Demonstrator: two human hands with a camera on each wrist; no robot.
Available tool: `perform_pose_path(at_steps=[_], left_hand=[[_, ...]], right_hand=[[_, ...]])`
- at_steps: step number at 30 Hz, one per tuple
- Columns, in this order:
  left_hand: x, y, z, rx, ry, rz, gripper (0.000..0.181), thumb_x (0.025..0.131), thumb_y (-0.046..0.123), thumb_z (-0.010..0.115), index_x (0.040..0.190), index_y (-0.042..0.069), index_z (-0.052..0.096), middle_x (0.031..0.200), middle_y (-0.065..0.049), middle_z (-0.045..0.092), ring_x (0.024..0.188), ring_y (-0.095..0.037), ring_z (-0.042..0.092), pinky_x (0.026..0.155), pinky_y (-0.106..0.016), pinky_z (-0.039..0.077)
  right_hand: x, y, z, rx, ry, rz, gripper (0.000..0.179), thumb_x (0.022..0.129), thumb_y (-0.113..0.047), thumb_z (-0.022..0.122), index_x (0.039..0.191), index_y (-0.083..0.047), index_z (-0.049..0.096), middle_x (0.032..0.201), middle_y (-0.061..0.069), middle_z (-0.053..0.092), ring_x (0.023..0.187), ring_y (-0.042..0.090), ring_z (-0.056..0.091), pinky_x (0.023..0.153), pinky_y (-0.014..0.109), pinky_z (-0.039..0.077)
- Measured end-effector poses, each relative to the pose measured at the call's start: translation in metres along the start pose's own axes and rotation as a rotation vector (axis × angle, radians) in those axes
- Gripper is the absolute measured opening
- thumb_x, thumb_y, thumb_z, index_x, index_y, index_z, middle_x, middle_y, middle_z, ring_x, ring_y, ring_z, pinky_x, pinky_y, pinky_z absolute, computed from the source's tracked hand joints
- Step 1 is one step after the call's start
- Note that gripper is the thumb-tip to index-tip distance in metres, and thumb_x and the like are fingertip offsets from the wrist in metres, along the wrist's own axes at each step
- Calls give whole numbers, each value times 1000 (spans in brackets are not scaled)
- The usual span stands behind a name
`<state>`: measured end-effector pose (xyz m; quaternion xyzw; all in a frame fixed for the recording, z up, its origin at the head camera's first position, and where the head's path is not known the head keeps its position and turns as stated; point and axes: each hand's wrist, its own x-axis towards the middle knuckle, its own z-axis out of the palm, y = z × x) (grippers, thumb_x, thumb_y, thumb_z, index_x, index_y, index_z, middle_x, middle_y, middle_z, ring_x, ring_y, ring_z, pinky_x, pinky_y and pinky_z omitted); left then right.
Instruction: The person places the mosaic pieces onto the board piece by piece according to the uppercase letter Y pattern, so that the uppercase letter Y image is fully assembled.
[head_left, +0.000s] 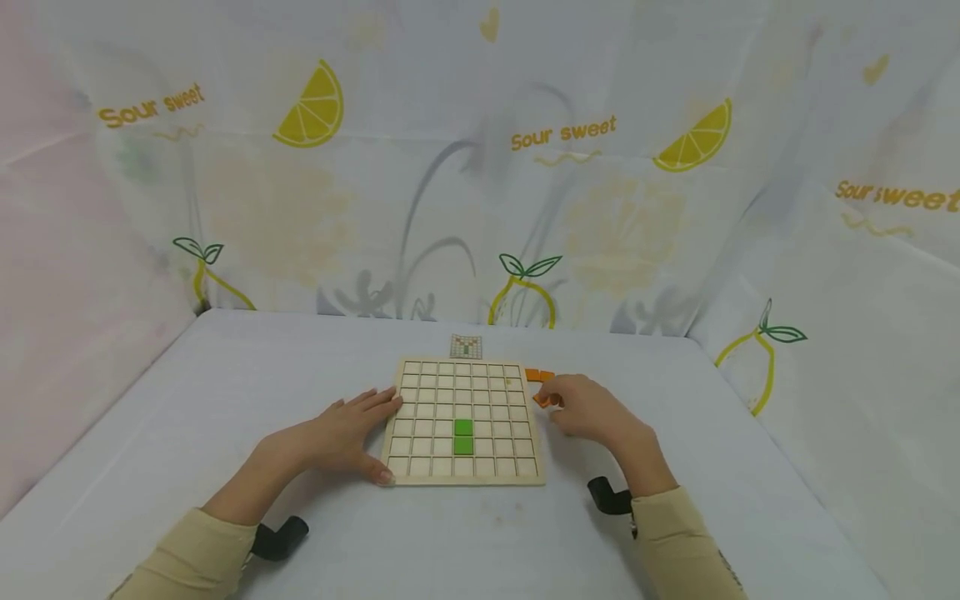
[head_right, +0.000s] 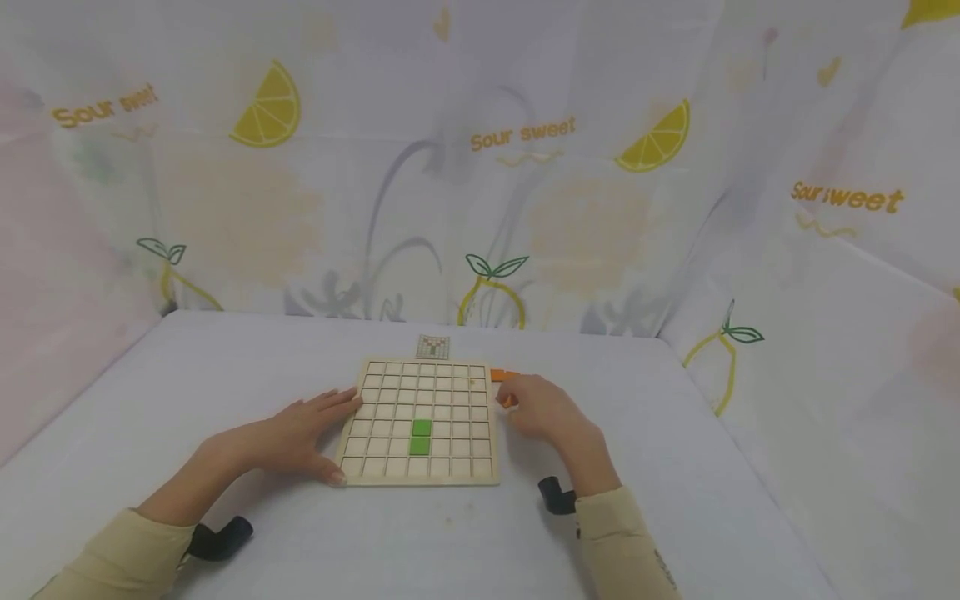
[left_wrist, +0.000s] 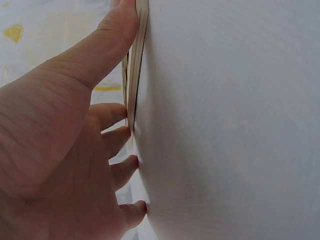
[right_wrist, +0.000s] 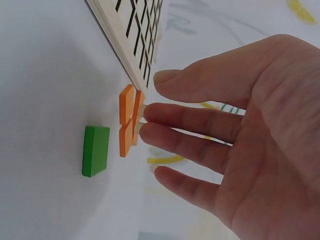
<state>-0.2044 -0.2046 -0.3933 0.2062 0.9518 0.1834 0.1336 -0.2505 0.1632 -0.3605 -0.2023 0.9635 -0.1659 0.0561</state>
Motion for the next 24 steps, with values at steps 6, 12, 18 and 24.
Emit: perform_pose_path(at_steps=[6,12,18,24], left_hand=[[-1,1,-1,-2,-1,7,117,68,65,80,157,8,28,166,-14,20,153,-43,16,116,-72,14],[-1,1,-1,-1,-3,10,117,69,64,80,157,7,29,166,-14,20,153,-43,16,116,-72,14],[0,0,0,-5,-4,10,118,68,67,79,157,8,29,166,-14,19,153,-43,15,116,-72,13],[0,-2,1,2,2,9,118,68,66,79,157,8,28,167,-13,20,153,-43,16,116,-72,14]], right_hand=[[-1,7,-3,-8,-39,38,37,80,2,56,110,-12,72,104,5,67,91,19,56,81,37,50],[-2,9,-5,6,-67,70,36,79,4,58,109,-10,71,102,5,67,88,19,55,77,35,50],[-5,11,-7,32,-105,93,34,80,7,59,108,-10,70,95,6,63,79,18,54,66,30,47],[-6,17,-8,9,-119,59,28,77,7,63,100,-9,68,87,4,60,76,17,54,65,29,46]])
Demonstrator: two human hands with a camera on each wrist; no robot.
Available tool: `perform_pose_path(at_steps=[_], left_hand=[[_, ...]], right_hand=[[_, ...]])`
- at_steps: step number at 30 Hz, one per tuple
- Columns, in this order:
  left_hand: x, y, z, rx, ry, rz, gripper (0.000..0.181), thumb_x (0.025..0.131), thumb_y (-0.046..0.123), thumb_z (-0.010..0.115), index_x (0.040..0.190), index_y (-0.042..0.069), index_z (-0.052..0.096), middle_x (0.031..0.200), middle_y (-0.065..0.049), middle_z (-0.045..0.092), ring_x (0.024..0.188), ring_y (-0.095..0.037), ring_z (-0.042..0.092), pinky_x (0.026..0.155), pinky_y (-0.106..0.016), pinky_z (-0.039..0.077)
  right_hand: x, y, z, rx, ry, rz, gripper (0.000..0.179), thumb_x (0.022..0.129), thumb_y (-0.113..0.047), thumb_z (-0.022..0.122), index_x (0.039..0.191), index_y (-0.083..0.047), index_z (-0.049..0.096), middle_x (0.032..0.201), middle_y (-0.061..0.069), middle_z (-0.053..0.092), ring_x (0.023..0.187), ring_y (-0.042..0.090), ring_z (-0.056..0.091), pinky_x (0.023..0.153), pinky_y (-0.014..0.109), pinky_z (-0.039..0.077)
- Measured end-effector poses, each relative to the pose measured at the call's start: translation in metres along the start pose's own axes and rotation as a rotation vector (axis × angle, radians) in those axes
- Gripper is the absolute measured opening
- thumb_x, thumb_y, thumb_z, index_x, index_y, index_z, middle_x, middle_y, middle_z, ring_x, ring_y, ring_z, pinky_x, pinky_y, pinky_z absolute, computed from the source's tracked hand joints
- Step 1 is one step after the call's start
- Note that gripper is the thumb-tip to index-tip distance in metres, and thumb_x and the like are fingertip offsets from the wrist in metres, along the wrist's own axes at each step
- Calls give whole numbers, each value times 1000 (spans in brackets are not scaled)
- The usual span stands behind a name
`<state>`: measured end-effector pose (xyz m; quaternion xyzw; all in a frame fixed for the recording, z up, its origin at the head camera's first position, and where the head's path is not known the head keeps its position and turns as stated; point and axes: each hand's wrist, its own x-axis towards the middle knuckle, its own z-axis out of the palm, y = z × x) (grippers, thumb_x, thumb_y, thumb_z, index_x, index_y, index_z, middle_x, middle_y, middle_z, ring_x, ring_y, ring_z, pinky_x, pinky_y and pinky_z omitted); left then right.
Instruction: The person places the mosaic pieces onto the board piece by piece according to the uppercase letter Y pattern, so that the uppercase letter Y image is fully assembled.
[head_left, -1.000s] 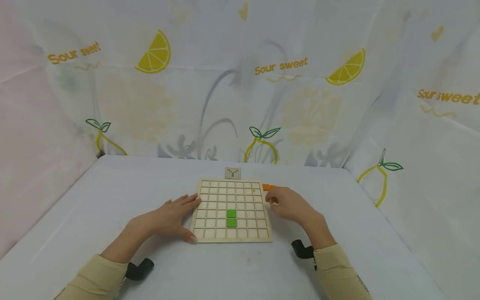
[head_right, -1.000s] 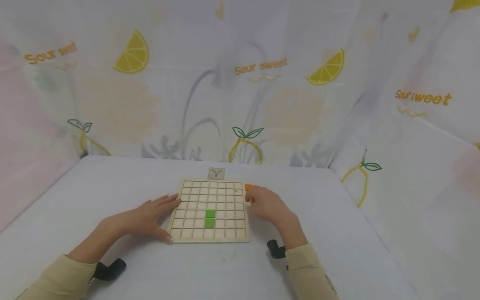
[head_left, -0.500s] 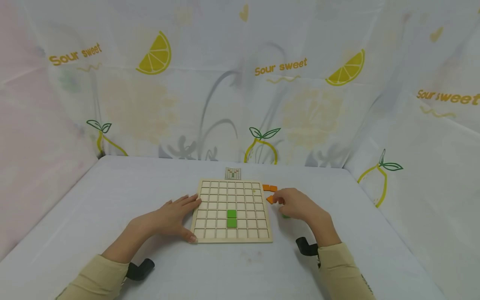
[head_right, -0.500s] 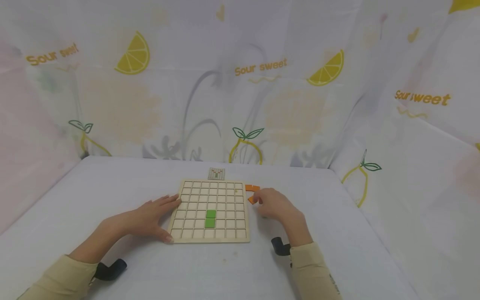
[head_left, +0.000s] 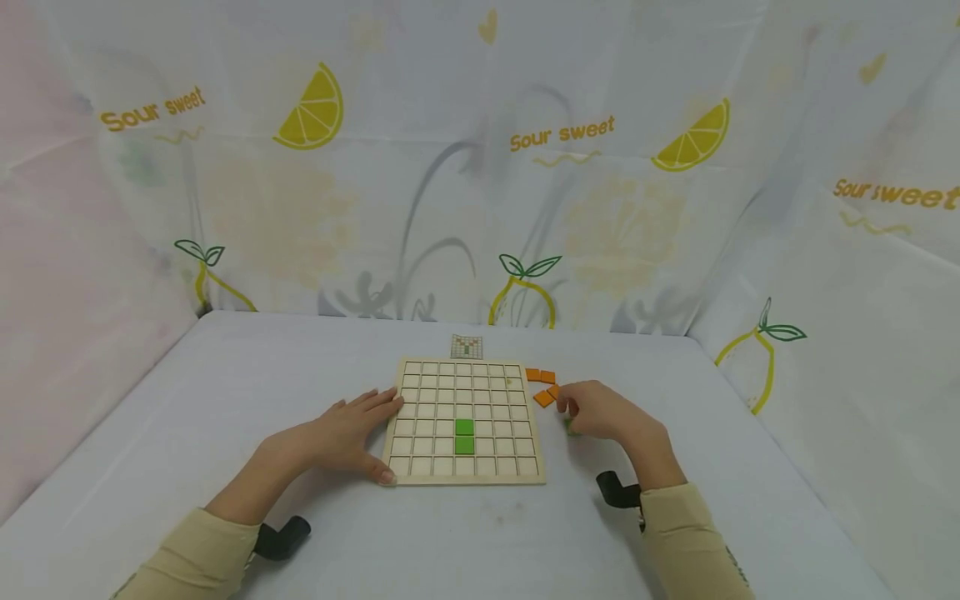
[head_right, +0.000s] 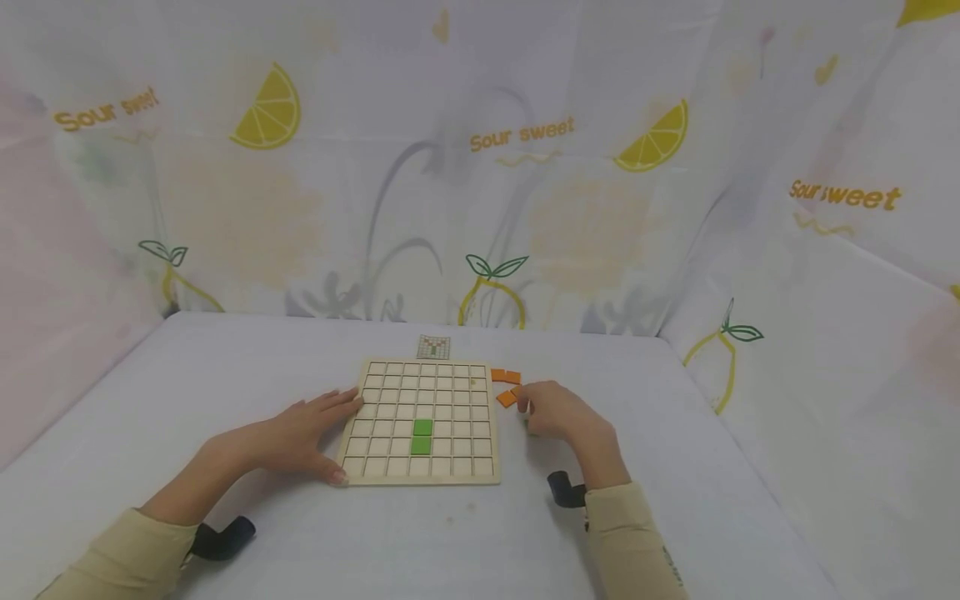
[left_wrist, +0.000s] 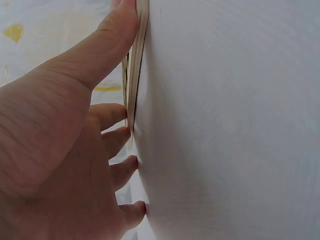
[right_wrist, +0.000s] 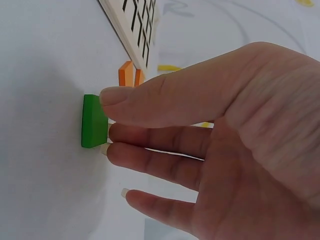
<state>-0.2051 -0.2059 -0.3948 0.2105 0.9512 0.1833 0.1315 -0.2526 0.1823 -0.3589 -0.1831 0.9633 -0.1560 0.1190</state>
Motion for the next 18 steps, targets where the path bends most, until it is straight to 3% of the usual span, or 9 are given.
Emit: perform_pose_path(at_steps=[18], left_hand=[[-2,4,-2,-9,0,-3,116,68,63,81,156,7,30,166,-14,21,153,-43,16,116,-72,14]], right_hand=[[5,7,7,-12,8,-20,20,78,9,62,83,-11,61,80,2,58,73,17,51,62,29,42]])
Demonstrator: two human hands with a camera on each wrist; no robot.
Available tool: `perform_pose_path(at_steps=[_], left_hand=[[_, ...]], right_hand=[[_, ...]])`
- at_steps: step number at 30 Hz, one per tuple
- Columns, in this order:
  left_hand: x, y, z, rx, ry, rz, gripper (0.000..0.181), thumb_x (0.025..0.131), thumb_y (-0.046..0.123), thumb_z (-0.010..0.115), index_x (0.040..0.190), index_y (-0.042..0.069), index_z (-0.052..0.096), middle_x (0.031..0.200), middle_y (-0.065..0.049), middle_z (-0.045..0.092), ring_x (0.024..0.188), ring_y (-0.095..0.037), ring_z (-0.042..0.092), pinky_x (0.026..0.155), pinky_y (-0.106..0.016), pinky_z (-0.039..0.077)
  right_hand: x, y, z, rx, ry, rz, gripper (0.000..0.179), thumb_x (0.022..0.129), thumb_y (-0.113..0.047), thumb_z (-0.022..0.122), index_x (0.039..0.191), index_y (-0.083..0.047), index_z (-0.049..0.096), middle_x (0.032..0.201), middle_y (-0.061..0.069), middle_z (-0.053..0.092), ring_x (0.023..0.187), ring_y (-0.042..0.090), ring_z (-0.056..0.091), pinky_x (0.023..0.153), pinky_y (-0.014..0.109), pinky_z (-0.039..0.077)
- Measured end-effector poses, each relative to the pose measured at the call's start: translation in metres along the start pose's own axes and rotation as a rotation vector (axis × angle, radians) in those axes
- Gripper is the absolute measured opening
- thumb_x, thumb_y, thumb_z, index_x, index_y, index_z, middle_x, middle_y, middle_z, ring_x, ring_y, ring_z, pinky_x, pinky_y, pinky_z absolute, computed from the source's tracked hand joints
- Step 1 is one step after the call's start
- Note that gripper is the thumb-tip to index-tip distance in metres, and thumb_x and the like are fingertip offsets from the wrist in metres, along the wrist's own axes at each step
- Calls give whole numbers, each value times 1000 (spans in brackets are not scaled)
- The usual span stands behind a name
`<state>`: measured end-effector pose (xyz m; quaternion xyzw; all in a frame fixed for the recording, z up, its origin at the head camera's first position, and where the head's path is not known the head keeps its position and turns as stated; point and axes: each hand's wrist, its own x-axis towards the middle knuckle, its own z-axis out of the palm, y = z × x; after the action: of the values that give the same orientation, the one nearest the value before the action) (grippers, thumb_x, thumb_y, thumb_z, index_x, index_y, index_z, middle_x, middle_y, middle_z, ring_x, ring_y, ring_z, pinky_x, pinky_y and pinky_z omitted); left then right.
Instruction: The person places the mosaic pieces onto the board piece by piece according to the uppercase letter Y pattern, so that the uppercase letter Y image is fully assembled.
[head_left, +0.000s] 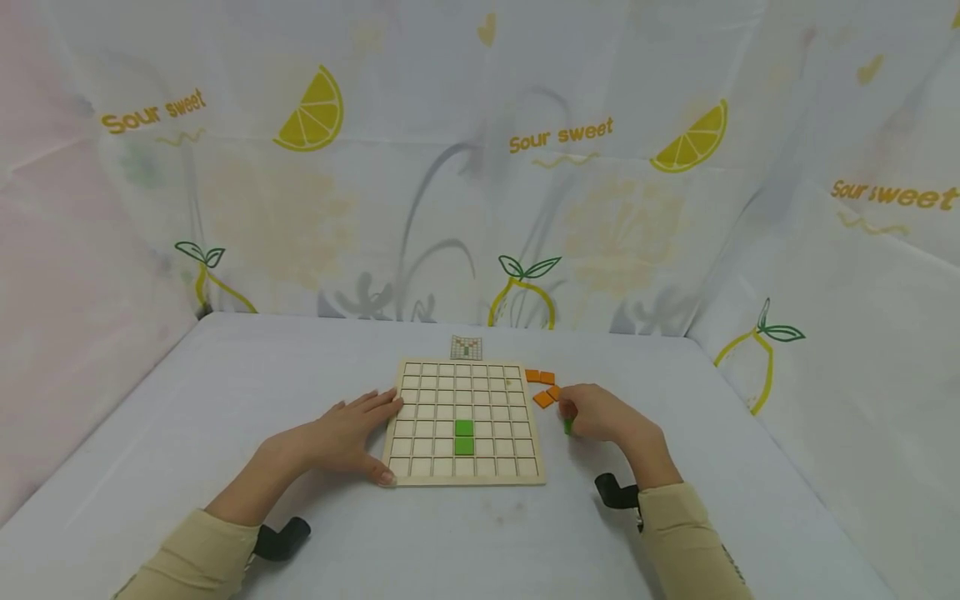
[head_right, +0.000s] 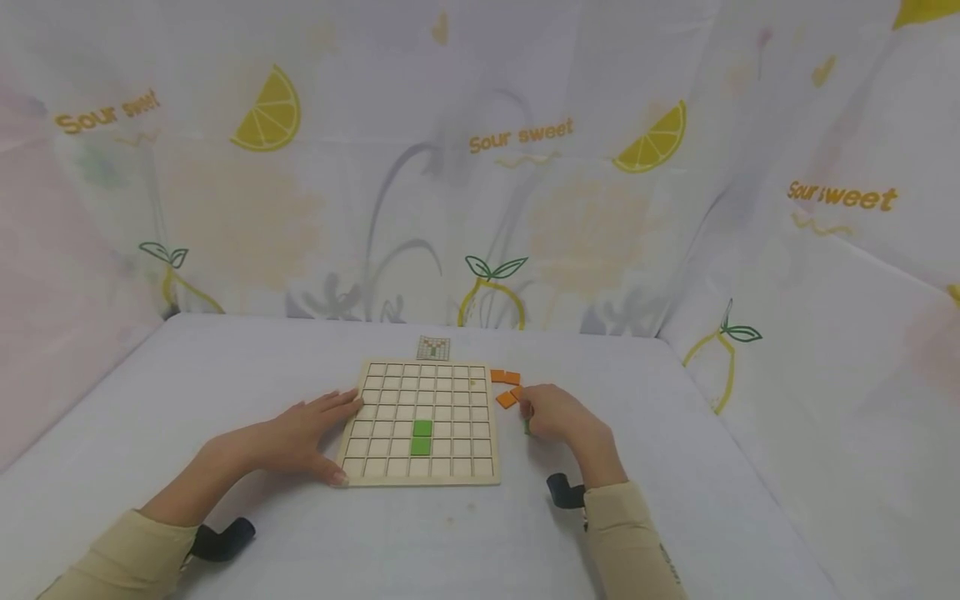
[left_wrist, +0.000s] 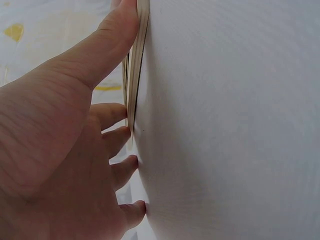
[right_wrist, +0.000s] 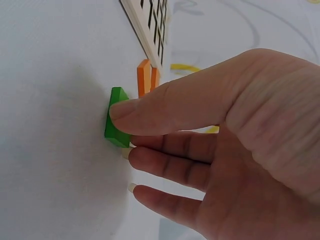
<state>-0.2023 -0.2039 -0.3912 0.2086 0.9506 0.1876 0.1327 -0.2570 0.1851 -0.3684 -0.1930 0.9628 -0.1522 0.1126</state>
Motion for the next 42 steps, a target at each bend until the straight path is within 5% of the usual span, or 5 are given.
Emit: perform_pose_path(at_steps=[29,42], left_hand=[[-1,2,-1,4,9,21,115,68,62,81,155,6,31,165,-16,22,152,-45,18,114,-74,16],[-2,2,-1,-1,4,12,115,69,63,80,156,7,30,166,-15,21,152,-44,17,115,-73,15]], right_hand=[[0,9,4,85,5,-11,23,73,12,59,80,-10,60,77,5,54,75,18,47,62,29,37],[6,8,8,34,19,27,19,74,6,63,79,-11,57,78,3,53,75,19,48,61,30,37]])
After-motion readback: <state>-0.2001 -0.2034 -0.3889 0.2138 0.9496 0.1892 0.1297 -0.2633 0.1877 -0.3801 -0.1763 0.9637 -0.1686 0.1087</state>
